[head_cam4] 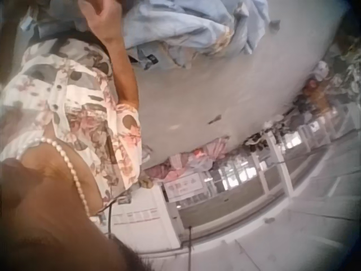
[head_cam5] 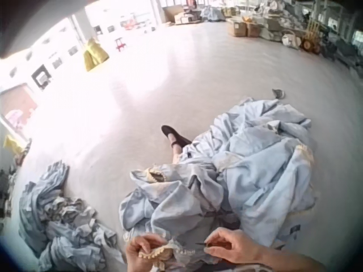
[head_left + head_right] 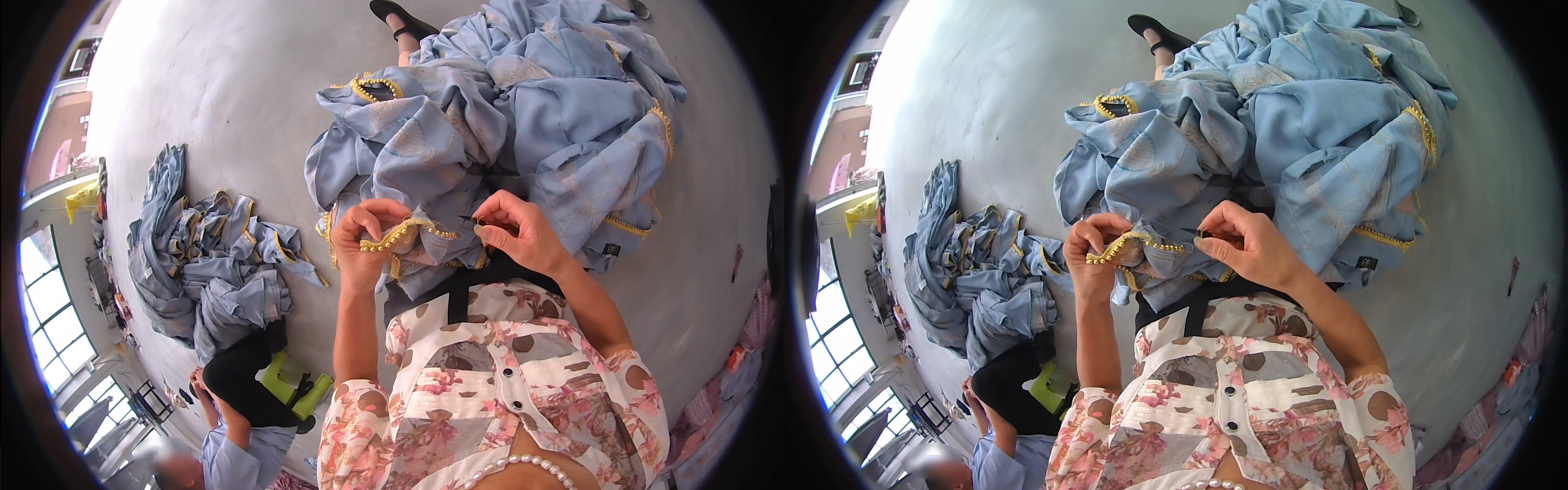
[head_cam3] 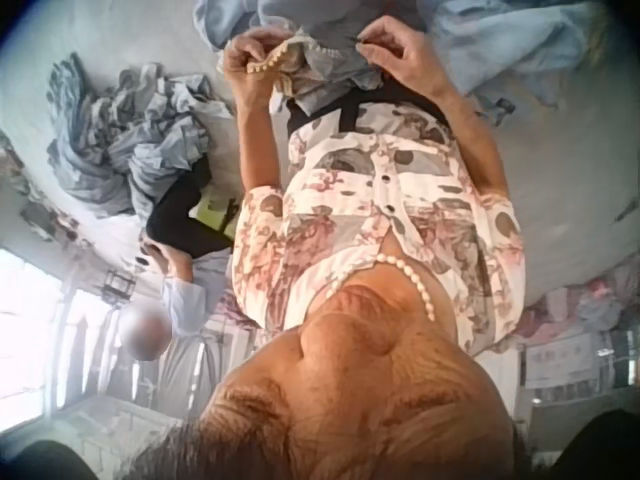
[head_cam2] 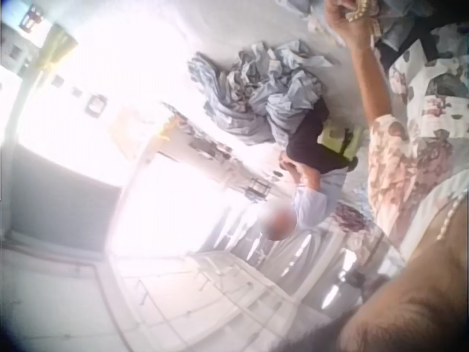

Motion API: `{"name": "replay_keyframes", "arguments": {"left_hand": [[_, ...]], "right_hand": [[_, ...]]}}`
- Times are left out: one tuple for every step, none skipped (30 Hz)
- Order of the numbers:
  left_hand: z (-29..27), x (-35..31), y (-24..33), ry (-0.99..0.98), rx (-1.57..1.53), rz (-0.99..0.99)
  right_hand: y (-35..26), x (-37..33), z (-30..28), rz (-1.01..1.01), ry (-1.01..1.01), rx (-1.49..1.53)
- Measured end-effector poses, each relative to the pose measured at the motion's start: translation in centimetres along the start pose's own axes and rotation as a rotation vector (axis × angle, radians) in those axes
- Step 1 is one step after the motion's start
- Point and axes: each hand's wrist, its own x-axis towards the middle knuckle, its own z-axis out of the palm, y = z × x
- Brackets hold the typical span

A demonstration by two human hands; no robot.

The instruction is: The person sits on the floor and repeatedly trims loose threads and excess fabric from the edges of a light blue garment using small scissors. The person handles the fabric with both hands, snips threads, and adjusts the material throughout the clip.

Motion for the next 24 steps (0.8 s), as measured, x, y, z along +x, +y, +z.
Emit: {"name": "replay_keyframes", "arguments": {"left_hand": [[-0.1,-0.1,-0.2,0.024,-0.053,0.0],[-0.1,-0.3,-0.5,0.041,-0.099,-0.01],[0.0,-0.4,-0.5,0.068,-0.119,-0.013],[0.1,-0.5,-0.6,0.095,-0.14,-0.016],[0.3,-0.6,-0.6,0.121,-0.162,-0.018],[0.4,-0.8,-0.7,0.158,-0.179,-0.03],[0.5,-0.9,-0.6,0.167,-0.186,-0.017],[0.7,-1.0,-0.7,0.175,-0.197,-0.003],[0.9,-1.0,-0.7,0.182,-0.207,0.01],[1.0,-1.1,-0.6,0.177,-0.207,0.004],[0.9,-1.1,-0.6,0.168,-0.202,0.016],[0.8,-1.1,-0.7,0.158,-0.196,0.028],[0.7,-1.1,-0.8,0.149,-0.191,0.04],[0.7,-1.1,-0.8,0.154,-0.201,0.044],[0.6,-1.1,-0.7,0.159,-0.212,0.049],[0.6,-1.1,-0.7,0.163,-0.222,0.053],[0.6,-1.1,-0.7,0.136,-0.216,0.063],[0.6,-1.1,-0.7,0.109,-0.21,0.073],[0.6,-1.1,-0.7,0.082,-0.204,0.083],[0.6,-1.0,-0.7,0.071,-0.174,0.09],[0.7,-1.1,-0.7,0.06,-0.144,0.098],[0.8,-1.1,-0.7,0.049,-0.114,0.105],[1.0,-1.3,-0.6,0.07,-0.096,0.071],[1.3,-1.4,-0.4,0.09,-0.078,0.036]], "right_hand": [[0.0,-0.2,0.4,0.001,-0.021,-0.006],[0.0,-0.3,0.8,0.002,-0.043,-0.01],[-0.1,-0.3,1.2,-0.004,-0.04,0.002],[-0.3,-0.2,1.7,-0.01,-0.038,0.014],[-0.4,-0.1,2.1,-0.016,-0.035,0.024],[-0.2,0.2,2.4,-0.064,-0.022,0.001],[-0.4,0.4,2.6,-0.043,-0.03,0.029],[-0.6,0.6,2.8,-0.023,-0.037,0.055],[-0.8,0.7,2.8,-0.002,-0.044,0.081],[-1.0,0.8,2.7,0.007,-0.06,0.094],[-1.1,0.8,2.6,0.017,-0.077,0.106],[-1.2,0.9,2.5,0.028,-0.094,0.119],[-0.9,1.0,2.5,0.002,-0.046,0.172],[-0.5,1.1,2.5,-0.024,0.001,0.225],[-0.4,1.3,2.4,-0.049,0.048,0.278],[-0.6,1.3,2.2,-0.078,0.062,0.249],[-1.2,1.5,1.9,-0.016,-0.001,0.209],[-2.0,1.9,1.9,0.047,-0.065,0.168],[-2.4,2.3,2.0,0.109,-0.128,0.128],[-1.7,2.9,2.5,0.058,-0.141,0.198],[-1.6,3.2,2.6,0.055,-0.181,0.212],[-1.6,3.5,2.5,0.052,-0.222,0.227],[-1.5,3.7,2.5,0.049,-0.267,0.242],[-1.6,3.8,2.7,0.048,-0.265,0.262]]}}
